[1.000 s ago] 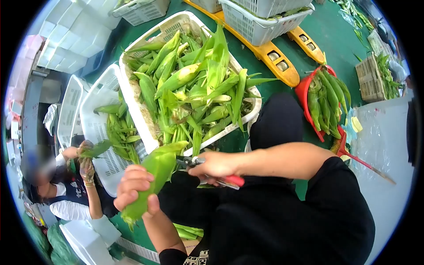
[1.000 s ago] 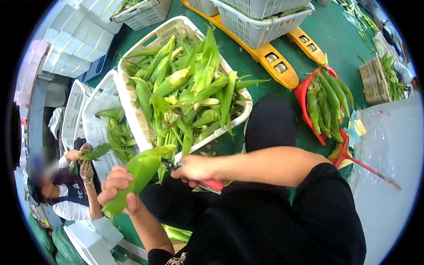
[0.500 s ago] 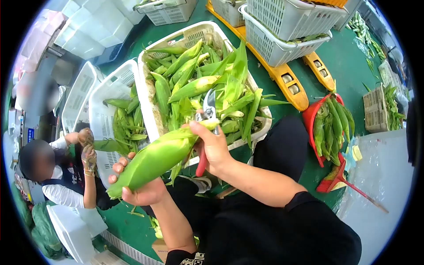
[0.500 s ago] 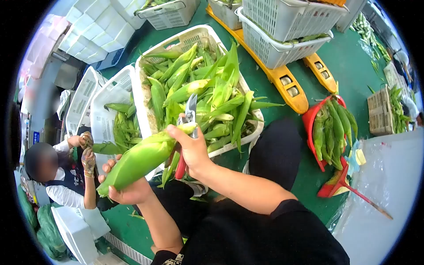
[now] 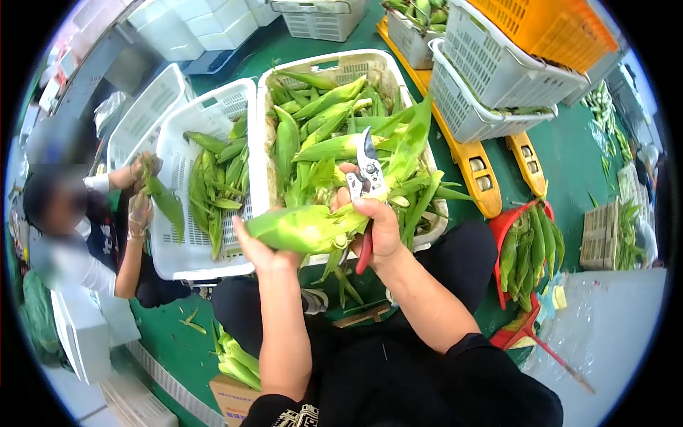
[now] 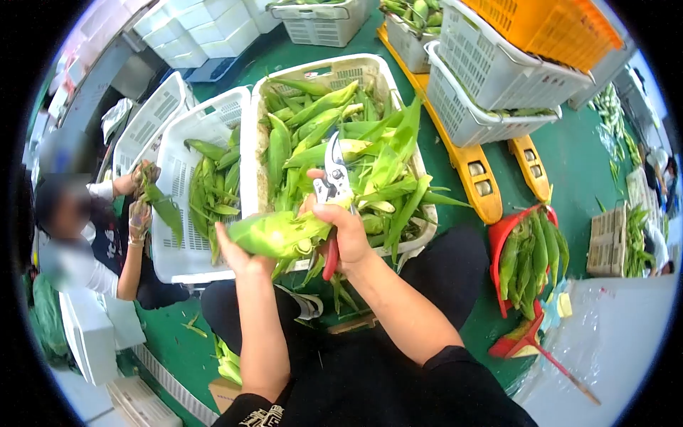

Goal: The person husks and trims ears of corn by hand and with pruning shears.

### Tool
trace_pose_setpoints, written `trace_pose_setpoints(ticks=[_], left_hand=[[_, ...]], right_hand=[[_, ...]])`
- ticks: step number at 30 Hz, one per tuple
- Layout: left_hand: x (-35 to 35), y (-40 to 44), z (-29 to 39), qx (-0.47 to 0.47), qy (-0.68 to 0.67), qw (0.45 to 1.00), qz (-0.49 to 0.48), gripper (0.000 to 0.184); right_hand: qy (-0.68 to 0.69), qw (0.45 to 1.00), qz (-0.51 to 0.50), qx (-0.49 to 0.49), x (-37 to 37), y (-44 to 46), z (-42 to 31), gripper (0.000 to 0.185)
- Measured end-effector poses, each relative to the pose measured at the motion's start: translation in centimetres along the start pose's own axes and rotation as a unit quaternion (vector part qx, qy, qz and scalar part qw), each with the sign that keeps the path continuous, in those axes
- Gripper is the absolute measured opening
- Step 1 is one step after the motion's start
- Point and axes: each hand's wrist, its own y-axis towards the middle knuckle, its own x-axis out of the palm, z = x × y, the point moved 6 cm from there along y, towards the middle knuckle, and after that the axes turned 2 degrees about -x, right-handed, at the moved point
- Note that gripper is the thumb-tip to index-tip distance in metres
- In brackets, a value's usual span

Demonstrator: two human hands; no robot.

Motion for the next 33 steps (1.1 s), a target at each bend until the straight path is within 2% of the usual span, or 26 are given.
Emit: trace_pose_setpoints(ticks=[2,3,4,5,6,7,8,9,10,11,12,14,15,18,19,20,21,22,23,24,26,28,30,31,32,33], left_hand=[[-0.9,2.5,-1.0,0.044,0.029,0.995,-0.083,0.078],[-1.7,2.8,-1.8,0.026,0.02,0.991,-0.132,0.076],[-2.4,3.5,-2.6,0.005,0.012,0.984,-0.18,0.075],[-2.4,4.4,-4.1,-0.094,-0.084,0.949,-0.288,0.076],[-0.7,2.2,-4.8,-0.141,-0.172,0.907,-0.358,0.075],[0.8,-0.1,-5.5,-0.199,-0.246,0.851,-0.42,0.075],[-0.5,0.4,-5.2,-0.13,-0.126,0.927,-0.329,0.076],[1.2,-2.1,-4.8,-0.144,-0.038,0.929,-0.34,0.076],[-1.1,-0.2,-5.1,-0.156,0.023,0.941,-0.298,0.08],[-3.4,1.7,-5.3,-0.173,0.082,0.947,-0.258,0.084],[-2.9,-0.8,-4.9,-0.232,0.055,0.927,-0.29,0.091],[-2.1,-3.7,-4.5,-0.232,0.021,0.897,-0.376,0.09],[-2.2,-3.7,-4.7,-0.25,0.015,0.891,-0.378,0.099],[-2.6,-3.5,-4.9,-0.143,0.134,0.889,-0.414,0.096],[-3.3,-3.8,-4.7,-0.123,0.115,0.892,-0.42,0.092],[-3.5,-4.4,-4.3,-0.204,0.066,0.855,-0.472,0.102],[-3.8,-5.3,-3.6,-0.193,0.065,0.858,-0.472,0.103],[-4.1,-6.4,-2.7,-0.179,0.064,0.862,-0.47,0.105],[-5.1,-7.0,-1.6,-0.187,0.019,0.87,-0.456,0.104],[-5.9,-8.2,0.3,-0.19,-0.026,0.879,-0.437,0.103],[-8.3,-9.9,5.7,-0.067,-0.089,0.872,-0.476,0.098],[-10.8,-12.1,12.3,0.143,-0.086,0.881,-0.443,0.093],[-16.6,-13.3,18.4,0.29,-0.015,0.916,-0.277,0.09],[-20.4,-13.5,21.3,0.347,0.121,0.92,-0.139,0.091],[-24.9,-13.7,23.4,0.376,0.25,0.892,0.012,0.092],[-29.6,-13.4,24.6,0.422,0.353,0.822,0.15,0.093]], right_hand=[[-0.034,0.999,-0.006,0.041,0.9,0.3,-0.2,0.065],[-0.046,0.997,-0.028,0.053,0.9,0.4,0.0,0.065],[0.096,0.987,-0.075,0.104,1.5,0.3,0.4,0.058],[0.11,0.977,-0.033,0.18,1.7,-0.6,1.3,0.056],[0.123,0.958,0.009,0.257,2.5,-2.0,2.4,0.055],[0.126,0.961,-0.048,0.241,3.1,-2.4,4.0,0.054],[0.132,0.964,-0.037,0.23,2.9,-2.7,3.9,0.056],[0.137,0.966,-0.027,0.218,3.0,-2.9,3.7,0.058],[0.171,0.963,0.007,0.206,2.9,-2.5,3.0,0.06],[0.136,0.977,0.067,0.151,2.6,-1.4,1.7,0.062],[0.184,0.972,-0.063,0.133,1.6,-0.1,0.8,0.063],[0.169,0.969,-0.092,0.157,1.3,0.9,-0.3,0.064],[0.106,0.974,-0.073,0.185,1.6,0.6,0.1,0.064],[0.005,0.948,-0.124,0.292,4.1,-1.2,1.8,0.065],[0.023,0.952,-0.142,0.271,5.2,-0.9,1.3,0.064],[-0.067,0.979,-0.081,0.172,5.6,-0.5,-1.5,0.058],[-0.119,0.985,0.121,-0.024,2.0,0.5,-4.1,0.055],[0.037,0.999,0.001,-0.016,0.1,2.8,-6.5,0.052],[-0.054,0.987,0.028,-0.149,-2.6,4.8,-11.4,0.046],[-0.005,0.989,-0.026,-0.148,-1.2,5.8,-14.4,0.04],[-0.133,0.971,0.086,-0.179,-0.2,7.9,-16.3,0.051],[-0.293,0.945,0.077,-0.119,-2.6,8.2,-16.0,0.055],[-0.559,0.809,0.148,-0.107,-8.8,9.1,-17.8,0.056],[-0.523,0.823,0.182,-0.125,-10.0,9.0,-17.1,0.047],[-0.466,0.862,0.162,-0.115,-11.4,9.0,-17.0,0.04],[-0.408,0.896,0.144,-0.103,-12.7,9.1,-16.9,0.033]])
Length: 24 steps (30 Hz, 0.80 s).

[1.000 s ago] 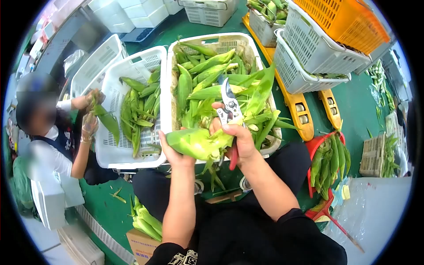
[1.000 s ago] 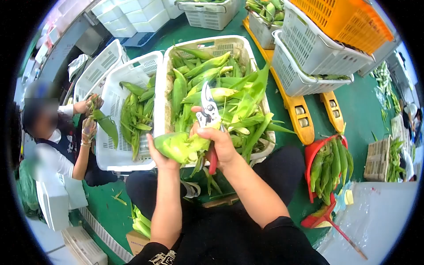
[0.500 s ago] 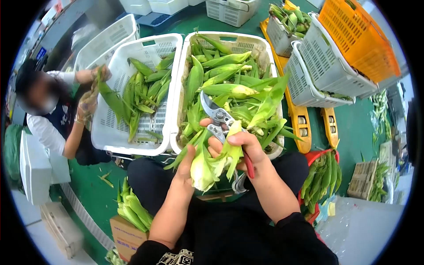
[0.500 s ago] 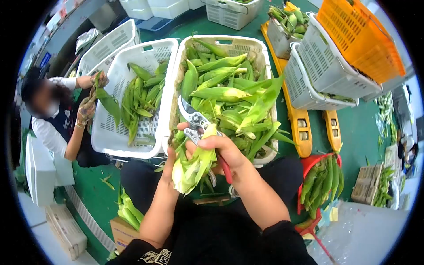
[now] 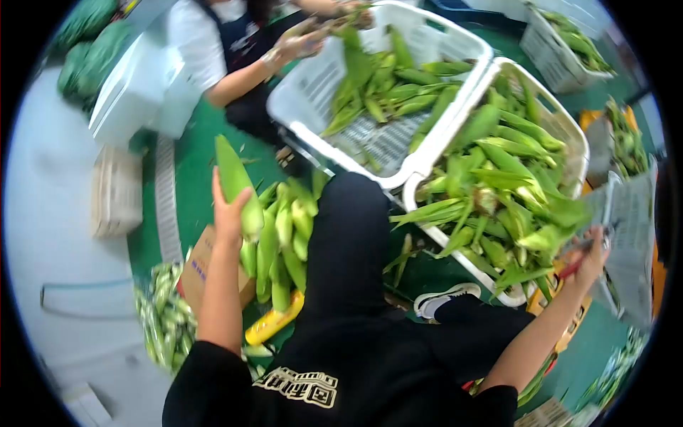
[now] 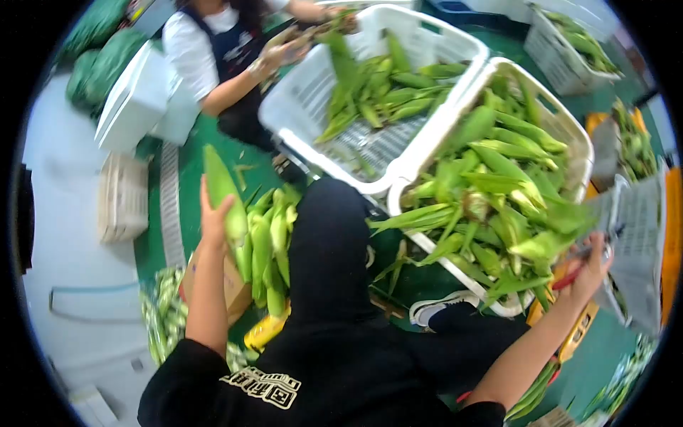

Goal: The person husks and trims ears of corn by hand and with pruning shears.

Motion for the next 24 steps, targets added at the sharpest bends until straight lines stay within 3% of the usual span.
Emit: trace_pose_setpoints(ticks=[1,3,7,8,9,10,11,12,13,14,15,17,18,19,20,21,22,23,24], left_hand=[[-3.2,0.8,-3.6,0.034,0.16,0.983,0.089,0.095],[-10.5,0.6,-13.5,-0.025,0.287,0.951,0.109,0.097],[-15.9,-4.9,-21.2,-0.221,0.581,0.783,0.038,0.095],[-18.0,-5.2,-24.5,-0.225,0.579,0.784,0.009,0.088],[-20.5,-4.5,-28.3,-0.187,0.635,0.75,0.001,0.077],[-17.4,-3.7,-24.3,-0.214,0.61,0.763,0.012,0.062],[-14.2,-1.8,-20.6,-0.013,0.594,0.804,0.028,0.05],[-10.1,-0.2,-15.6,0.042,0.526,0.848,0.042,0.038],[-4.2,0.2,-8.9,0.182,0.473,0.859,0.067,0.031],[1.7,0.5,-2.6,0.264,0.437,0.856,0.076,0.026],[8.0,0.0,3.4,0.268,0.406,0.872,0.06,0.022],[18.2,0.1,8.2,0.294,0.228,0.926,-0.057,0.021],[23.0,0.0,8.5,0.281,0.285,0.908,-0.125,0.021],[29.2,-0.7,7.4,0.138,0.179,0.929,-0.293,0.023],[35.0,-2.1,6.6,0.082,0.277,0.865,-0.41,0.027],[40.2,-2.9,4.5,0.107,0.351,0.787,-0.496,0.026],[44.2,-2.9,1.4,0.096,0.448,0.727,-0.51,0.029],[47.3,-1.8,-1.1,0.192,0.506,0.701,-0.464,0.028],[49.1,-0.1,-3.7,0.297,0.418,0.78,-0.358,0.021]], right_hand=[[0.107,0.991,-0.077,0.015,-0.1,0.8,0.6,0.028],[0.133,0.987,-0.085,0.02,0.4,-0.1,1.0,0.02],[0.137,0.984,-0.055,0.105,-1.6,0.0,3.5,0.025],[0.173,0.977,-0.038,0.118,-0.8,-0.8,3.4,0.029],[0.224,0.961,-0.111,0.116,0.1,-1.4,3.2,0.03],[0.233,0.958,-0.099,0.137,1.2,-2.5,2.3,0.029],[0.321,0.929,-0.113,0.143,1.8,-3.0,1.7,0.031],[0.394,0.898,-0.152,0.124,2.2,-3.4,1.0,0.038],[0.47,0.859,-0.145,0.141,3.3,-4.2,0.2,0.045],[0.489,0.852,-0.13,0.135,3.5,-4.5,-0.1,0.051],[0.521,0.842,-0.033,0.138,5.0,-5.5,-1.0,0.053],[0.524,0.837,-0.122,0.103,5.3,-6.3,-1.7,0.056],[0.511,0.843,-0.142,0.088,5.4,-6.6,-1.9,0.056],[0.497,0.85,-0.161,0.073,5.2,-6.9,-2.3,0.056],[0.481,0.856,-0.179,0.058,5.1,-7.1,-2.6,0.056],[0.477,0.858,-0.183,0.046,4.9,-7.2,-2.7,0.054],[0.484,0.855,-0.181,0.037,4.8,-7.2,-2.9,0.053],[0.49,0.852,-0.18,0.027,4.7,-7.3,-3.2,0.052],[0.494,0.855,-0.157,0.027,4.3,-7.2,-3.0,0.05]])
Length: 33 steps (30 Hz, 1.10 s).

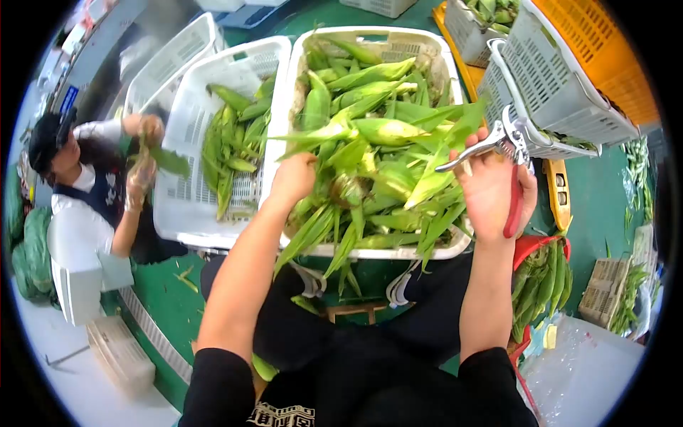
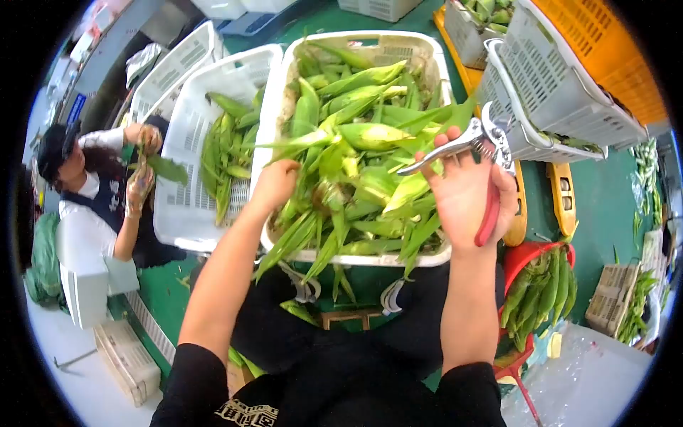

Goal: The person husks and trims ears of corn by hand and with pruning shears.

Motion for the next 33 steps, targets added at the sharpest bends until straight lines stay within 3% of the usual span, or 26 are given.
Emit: trace_pose_setpoints(ticks=[3,4,5,8,11,12,15,16,17,19,22,23,25,26,27,28,29,31,33], left_hand=[[-1.2,3.7,5.1,0.069,-0.024,0.979,0.19,0.02],[-2.1,4.0,8.9,0.059,-0.037,0.983,0.167,0.02],[-1.5,5.1,11.5,0.031,-0.068,0.994,0.086,0.024],[2.6,9.7,16.7,0.086,-0.074,0.993,0.035,0.038],[8.6,12.6,11.1,-0.095,0.083,0.987,-0.101,0.061],[7.9,11.9,10.0,-0.179,0.12,0.975,-0.048,0.085],[9.1,9.7,8.4,-0.38,-0.089,0.91,-0.138,0.101],[10.1,9.6,8.5,-0.42,-0.181,0.876,-0.156,0.103],[10.5,9.7,8.7,-0.461,-0.211,0.847,-0.16,0.093],[13.9,11.4,6.1,-0.427,-0.249,0.865,-0.091,0.09],[15.4,11.2,6.1,-0.47,-0.487,0.721,0.149,0.075],[14.3,11.6,7.3,-0.437,-0.581,0.671,0.149,0.066],[7.3,10.1,10.9,-0.341,-0.693,0.588,0.241,0.079],[6.5,11.8,8.3,-0.211,-0.736,0.616,0.187,0.08],[0.6,8.9,11.2,-0.143,-0.714,0.639,0.246,0.079],[-3.0,8.3,11.5,-0.053,-0.718,0.641,0.265,0.074],[-5.6,7.6,11.4,-0.035,-0.755,0.604,0.253,0.065],[-9.8,5.8,10.9,0.01,-0.744,0.648,0.163,0.064],[-13.0,2.2,12.2,0.004,-0.778,0.628,0.002,0.055]], right_hand=[[0.017,0.998,0.049,-0.041,-0.8,-0.4,-1.2,0.047],[0.019,0.997,0.062,-0.053,-0.9,-0.6,-1.8,0.046],[0.022,0.995,0.073,-0.063,-1.1,-0.6,-2.3,0.046],[0.034,0.991,0.094,-0.087,-1.1,-0.4,-3.3,0.044],[0.044,0.99,0.097,-0.093,-0.9,0.0,-3.9,0.044],[0.045,0.989,0.101,-0.094,-0.7,-0.1,-4.1,0.044],[0.053,0.987,0.112,-0.101,-1.2,-0.7,-3.9,0.047],[0.056,0.987,0.117,-0.097,-1.2,-0.8,-3.6,0.048],[0.055,0.988,0.109,-0.09,-0.8,-0.4,-3.6,0.048],[0.066,0.991,0.103,-0.062,-0.5,-0.2,-3.0,0.047],[0.075,0.99,0.104,-0.052,0.0,-1.0,-2.9,0.041],[0.063,0.991,0.1,-0.058,0.2,-1.3,-3.2,0.042],[0.05,0.993,0.08,-0.072,-0.6,-1.7,-3.8,0.051],[0.042,0.993,0.074,-0.083,-0.8,-1.7,-4.1,0.057],[0.025,0.992,0.086,-0.089,-0.7,-1.6,-4.3,0.061],[0.027,0.993,0.08,-0.086,-0.6,-1.5,-4.2,0.063],[0.024,0.993,0.076,-0.089,-0.5,-1.4,-4.0,0.064],[-0.073,0.994,0.056,-0.052,0.0,-1.2,-3.0,0.068],[-0.192,0.98,0.042,-0.016,0.1,-1.2,-2.4,0.073]])
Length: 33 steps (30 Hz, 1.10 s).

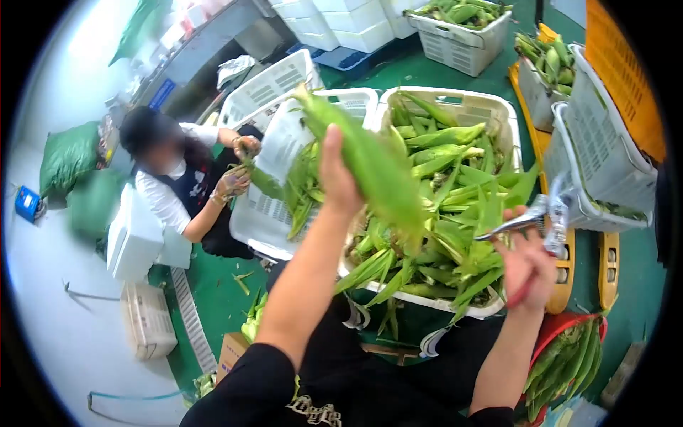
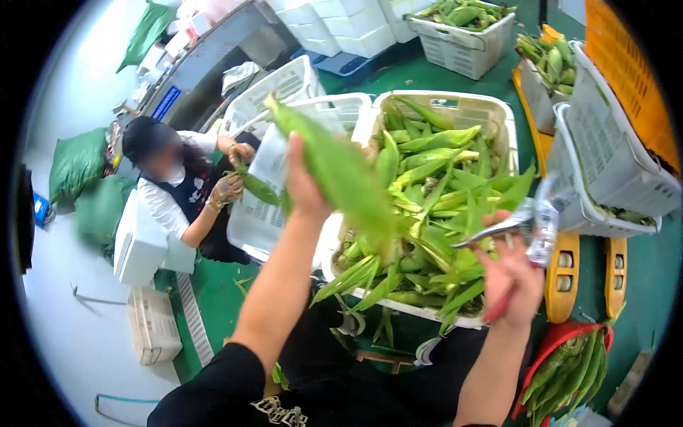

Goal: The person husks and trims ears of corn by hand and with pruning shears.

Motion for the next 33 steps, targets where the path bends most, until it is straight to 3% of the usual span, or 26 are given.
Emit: trace_pose_setpoints(ticks=[2,4,6,8,13,16,21,25,29,31,33], left_hand=[[5.6,-5.1,3.3,0.09,0.088,0.992,0.006,0.053],[4.7,-7.8,2.9,0.035,0.259,0.965,-0.011,0.063],[3.7,-9.6,0.7,-0.024,0.31,0.95,-0.02,0.053],[2.0,-11.2,-1.7,-0.098,0.378,0.92,-0.024,0.047],[1.0,-13.2,-3.3,-0.144,0.37,0.917,-0.034,0.038],[0.9,-14.0,-3.9,-0.184,0.377,0.906,-0.064,0.035],[0.3,-14.4,-4.5,-0.245,0.392,0.887,-0.021,0.034],[-0.6,-13.7,-3.6,-0.275,0.387,0.88,0.008,0.032],[-0.9,-13.8,-4.7,-0.278,0.415,0.866,-0.002,0.028],[-0.8,-14.0,-5.1,-0.312,0.388,0.867,-0.013,0.029],[-1.3,-13.9,-5.5,-0.305,0.467,0.829,-0.043,0.029]], right_hand=[[-0.197,0.978,-0.032,0.053,0.0,-0.5,1.8,0.075],[-0.358,0.926,-0.075,0.098,1.3,-1.8,3.6,0.073],[-0.354,0.917,-0.117,0.145,4.0,-2.9,5.0,0.068],[-0.502,0.826,-0.252,0.041,6.0,-2.9,4.9,0.065],[-0.602,0.726,-0.326,0.067,5.8,-4.4,6.7,0.066],[-0.577,0.722,-0.357,0.138,5.7,-4.6,7.6,0.066],[-0.571,0.714,-0.371,0.165,5.3,-4.8,8.3,0.068],[-0.54,0.75,-0.351,0.149,4.3,-4.3,7.7,0.069],[-0.577,0.706,-0.385,0.143,5.0,-4.5,8.6,0.07],[-0.573,0.715,-0.376,0.137,5.0,-4.5,9.0,0.068],[-0.576,0.718,-0.367,0.134,5.0,-4.6,9.0,0.068]])
